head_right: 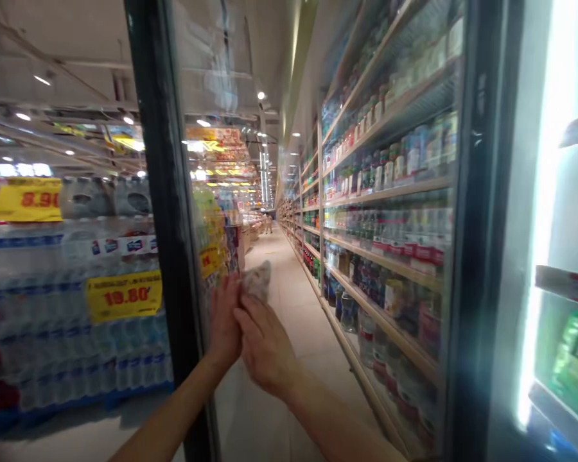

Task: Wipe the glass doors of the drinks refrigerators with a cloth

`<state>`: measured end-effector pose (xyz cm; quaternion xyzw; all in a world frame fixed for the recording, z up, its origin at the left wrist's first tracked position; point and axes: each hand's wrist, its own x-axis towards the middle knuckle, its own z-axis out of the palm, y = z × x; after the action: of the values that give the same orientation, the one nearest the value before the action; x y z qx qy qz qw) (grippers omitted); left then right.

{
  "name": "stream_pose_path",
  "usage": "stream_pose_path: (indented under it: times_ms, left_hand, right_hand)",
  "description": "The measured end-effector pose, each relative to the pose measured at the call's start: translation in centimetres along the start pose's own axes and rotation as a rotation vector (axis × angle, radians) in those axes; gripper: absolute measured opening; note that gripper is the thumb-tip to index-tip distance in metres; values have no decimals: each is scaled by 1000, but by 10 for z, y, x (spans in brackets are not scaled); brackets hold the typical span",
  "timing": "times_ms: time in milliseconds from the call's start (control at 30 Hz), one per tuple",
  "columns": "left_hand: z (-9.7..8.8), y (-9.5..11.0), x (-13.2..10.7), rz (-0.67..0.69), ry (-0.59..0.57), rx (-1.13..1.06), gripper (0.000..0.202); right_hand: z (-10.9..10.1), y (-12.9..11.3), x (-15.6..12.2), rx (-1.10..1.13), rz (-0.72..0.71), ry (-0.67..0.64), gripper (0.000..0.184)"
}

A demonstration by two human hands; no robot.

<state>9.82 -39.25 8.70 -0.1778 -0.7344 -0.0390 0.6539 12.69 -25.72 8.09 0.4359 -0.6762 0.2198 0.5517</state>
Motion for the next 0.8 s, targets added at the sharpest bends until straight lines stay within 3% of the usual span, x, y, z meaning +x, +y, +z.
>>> stream_pose_path:
  times_ms: [133, 233, 333, 433, 500, 533, 600, 700, 800]
  left_hand:
    - [-15, -14, -59, 64, -136, -15, 68]
    - [-24, -21, -99, 10, -146, 14, 72]
    - [-28, -18, -109, -24, -160, 17, 69]
    - [-27, -8, -105, -65, -207, 3, 68]
    - [-24, 0, -102, -111, -213, 0, 69]
    - [-22, 4, -102, -132, -212, 3, 71]
    - [-19, 10, -102, -168, -197, 14, 73]
    - [-16, 13, -103, -178, -189, 25, 72]
    - [-18, 10, -104, -149, -191, 39, 69]
  right_hand:
    - [52, -17, 24, -203, 97, 81, 42]
    - [62, -6, 30, -356, 158, 243, 36]
    - [26, 31, 10, -483, 289, 297, 31]
    - [-31, 79, -40, -612, 398, 305, 28]
    - [-55, 96, -73, -703, 517, 395, 32]
    - [-57, 94, -86, -711, 564, 397, 35]
    - [-40, 70, -104, -659, 523, 291, 39]
    - [10, 12, -112, -455, 226, 17, 44]
    - [34, -7, -117, -407, 166, -8, 42]
